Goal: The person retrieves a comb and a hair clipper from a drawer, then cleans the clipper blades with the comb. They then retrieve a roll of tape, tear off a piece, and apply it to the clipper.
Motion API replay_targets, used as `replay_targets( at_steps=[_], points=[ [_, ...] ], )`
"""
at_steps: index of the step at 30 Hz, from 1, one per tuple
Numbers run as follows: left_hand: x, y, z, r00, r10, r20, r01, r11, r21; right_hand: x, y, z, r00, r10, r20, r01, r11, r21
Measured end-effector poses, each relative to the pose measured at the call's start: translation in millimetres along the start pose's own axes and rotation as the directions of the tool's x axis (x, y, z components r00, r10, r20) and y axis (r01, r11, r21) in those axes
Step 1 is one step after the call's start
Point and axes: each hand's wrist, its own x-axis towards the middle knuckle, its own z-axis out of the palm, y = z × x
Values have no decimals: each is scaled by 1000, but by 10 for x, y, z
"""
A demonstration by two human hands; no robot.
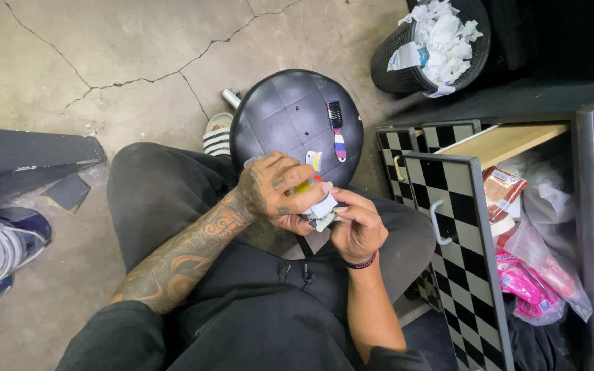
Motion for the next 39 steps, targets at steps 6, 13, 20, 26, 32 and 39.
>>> replay_targets(
  at_steps=[6,13,20,26,32,39],
  points=[
    [3,10,42,1000,-4,-9,4,1000,18,-35,44,-31,1000,11,8,-11,1000,-8],
    [-50,19,64,997,-73,24,73,997,0,59,-1,-33,999,20,42,-17,998,-65],
    [-123,57,138,980,-197,25,199,977,-75,242,-133,-101,965,226,131,-221,974,-51],
    [-196,120,245,852,-518,73,508,785,-356,346,-116,-142,880,418,226,-410,908,-83],
    [-198,190,246,714,-683,153,655,575,-489,191,46,-55,714,644,273,-698,686,205],
    [-155,228,229,648,-735,200,717,501,-485,63,191,-33,705,647,290,-709,640,296]
  ],
)
